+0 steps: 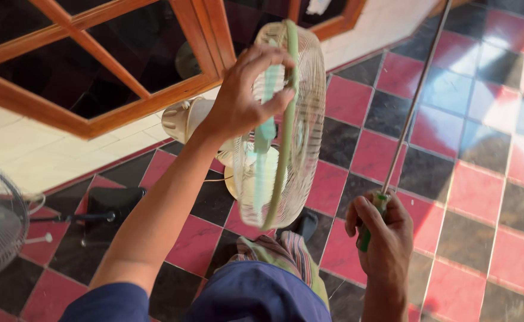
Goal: The person uses a screwdriver to tighten screws on the front cage of a standing fan. They rotate the fan head to access different screw locations and repeatedly tighten the fasteners around the cage perimeter.
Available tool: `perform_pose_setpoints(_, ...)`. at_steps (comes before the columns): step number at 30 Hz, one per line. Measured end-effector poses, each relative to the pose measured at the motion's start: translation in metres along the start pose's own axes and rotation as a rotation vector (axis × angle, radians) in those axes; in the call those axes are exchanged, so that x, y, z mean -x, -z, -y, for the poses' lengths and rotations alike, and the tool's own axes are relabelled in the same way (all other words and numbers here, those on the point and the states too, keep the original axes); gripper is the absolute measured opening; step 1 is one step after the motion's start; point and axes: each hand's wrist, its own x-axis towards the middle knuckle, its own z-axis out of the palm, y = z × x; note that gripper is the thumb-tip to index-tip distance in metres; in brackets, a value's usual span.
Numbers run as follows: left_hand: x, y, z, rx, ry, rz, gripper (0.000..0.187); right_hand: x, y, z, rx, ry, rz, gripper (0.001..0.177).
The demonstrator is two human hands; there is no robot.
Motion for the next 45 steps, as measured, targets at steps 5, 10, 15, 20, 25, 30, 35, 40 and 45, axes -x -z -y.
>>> perform_pose_setpoints(5,0.003,-0.003,-0.028,0.014,0.172,-0.016,0.039,-0.082,-0.003,0.04,-0.004,-0.023,0.202,0.011)
perform_pose_setpoints(10,0.01,-0.015,-0.041,-0.058,0.243,-0.108,0.037,-0.148,-0.024,0.065,0.062,-0.103,0.371,0.013)
perform_pose_setpoints(15,0.013,-0.027,-0.049,-0.173,0.287,-0.196,0.036,-0.196,-0.061,0.075,0.204,-0.018,0.623,0.012)
perform_pose_setpoints(20,0.013,-0.039,-0.07,-0.37,0.437,-0.304,0.038,-0.229,-0.098,0.079,0.426,-0.029,0.775,0.027)
perform_pose_setpoints(25,0.01,-0.068,-0.1,-0.64,0.497,-0.499,0.039,-0.252,-0.114,0.089,0.571,-0.086,0.908,0.027)
perform_pose_setpoints(30,-0.007,-0.096,-0.115,-0.818,0.596,-0.621,0.039,-0.288,-0.121,0.096,0.716,0.117,1.063,0.025)
perform_pose_setpoints(35,-0.022,-0.126,-0.118,-1.011,0.779,-0.73,0.04,-0.344,-0.138,0.095,0.702,0.445,1.365,0.034)
perform_pose_setpoints(40,-0.044,-0.168,-0.119,-1.138,0.939,-0.931,0.033,-0.375,-0.16,0.089,0.586,0.386,1.727,0.03)
perform_pose_setpoints(45,-0.069,-0.196,-0.101,-1.224,0.96,-1.136,0.033,-0.382,-0.163,0.082,0.436,0.178,1.826,0.028)
